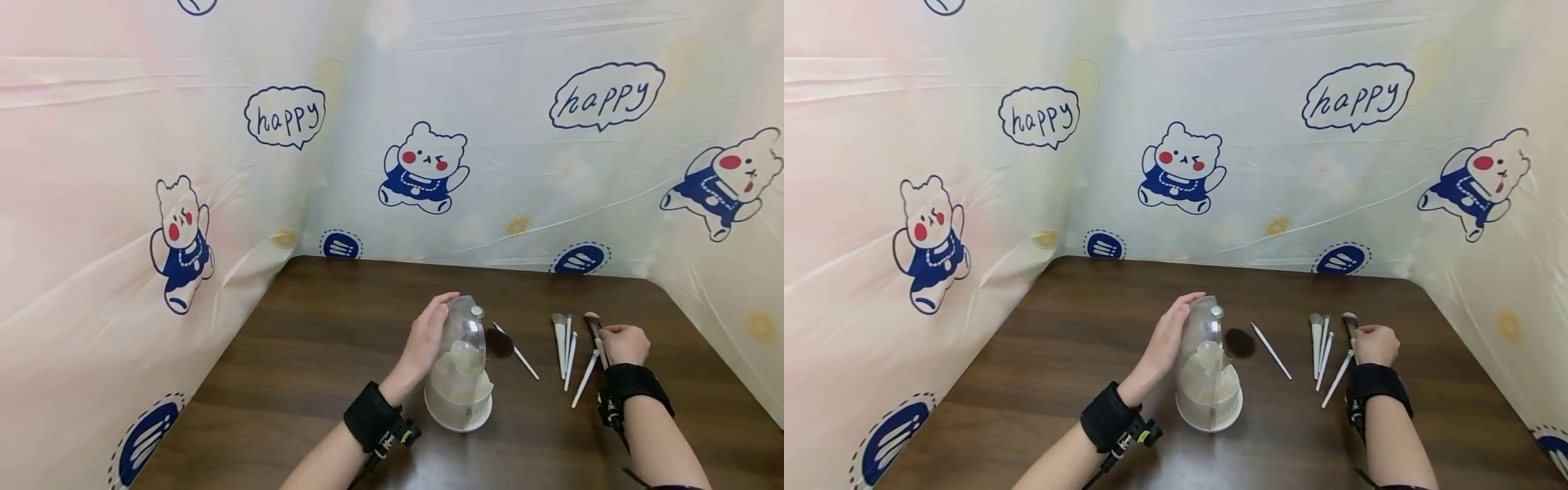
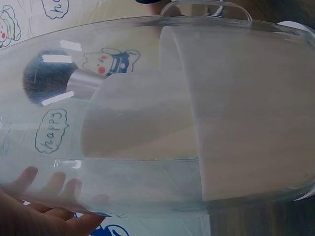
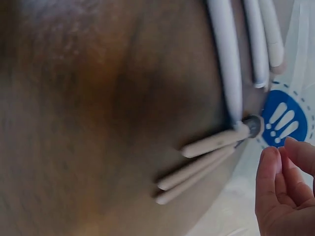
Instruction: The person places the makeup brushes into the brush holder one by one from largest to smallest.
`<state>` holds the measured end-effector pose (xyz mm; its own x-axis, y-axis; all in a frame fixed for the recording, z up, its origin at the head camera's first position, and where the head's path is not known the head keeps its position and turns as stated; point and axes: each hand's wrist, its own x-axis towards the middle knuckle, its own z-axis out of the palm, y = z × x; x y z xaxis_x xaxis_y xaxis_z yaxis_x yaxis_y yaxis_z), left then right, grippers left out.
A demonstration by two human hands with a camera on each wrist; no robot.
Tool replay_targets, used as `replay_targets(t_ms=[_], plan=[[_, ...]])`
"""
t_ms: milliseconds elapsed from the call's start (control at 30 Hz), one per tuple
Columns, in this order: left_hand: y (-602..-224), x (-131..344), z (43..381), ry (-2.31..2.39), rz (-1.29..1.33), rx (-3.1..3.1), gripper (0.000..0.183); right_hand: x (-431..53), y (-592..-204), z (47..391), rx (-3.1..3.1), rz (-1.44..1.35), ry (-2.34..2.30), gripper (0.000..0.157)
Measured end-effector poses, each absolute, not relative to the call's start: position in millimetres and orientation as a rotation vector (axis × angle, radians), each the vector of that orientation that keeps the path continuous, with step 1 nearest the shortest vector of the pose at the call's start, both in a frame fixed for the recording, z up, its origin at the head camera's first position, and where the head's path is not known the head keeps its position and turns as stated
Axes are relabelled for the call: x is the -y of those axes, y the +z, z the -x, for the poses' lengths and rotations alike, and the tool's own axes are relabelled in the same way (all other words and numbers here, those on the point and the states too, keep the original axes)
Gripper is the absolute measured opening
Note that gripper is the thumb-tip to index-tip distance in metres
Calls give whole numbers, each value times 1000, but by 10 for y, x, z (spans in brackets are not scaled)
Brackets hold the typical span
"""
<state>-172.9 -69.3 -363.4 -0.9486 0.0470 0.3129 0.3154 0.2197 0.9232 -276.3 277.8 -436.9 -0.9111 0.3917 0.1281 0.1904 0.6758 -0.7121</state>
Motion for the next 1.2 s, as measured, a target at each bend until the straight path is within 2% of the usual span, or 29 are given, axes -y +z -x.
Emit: replay_targets(t_ms=[400,767,1000,1200], plan=[[-3644,659,1706,-1783,353,2296,43,-2908,-4590,2835,2683,443,962,25],[-3625,674,1712,-1796,359,2287,42,-2899,-4588,2929,2790,387,849,23],[-3622,692,1716,-1795,358,2293,43,-2809,-4537,2949,2869,436,790,29],[-3624,695,1729,-1792,351,2294,43,-2787,-4523,2933,2857,434,785,26]])
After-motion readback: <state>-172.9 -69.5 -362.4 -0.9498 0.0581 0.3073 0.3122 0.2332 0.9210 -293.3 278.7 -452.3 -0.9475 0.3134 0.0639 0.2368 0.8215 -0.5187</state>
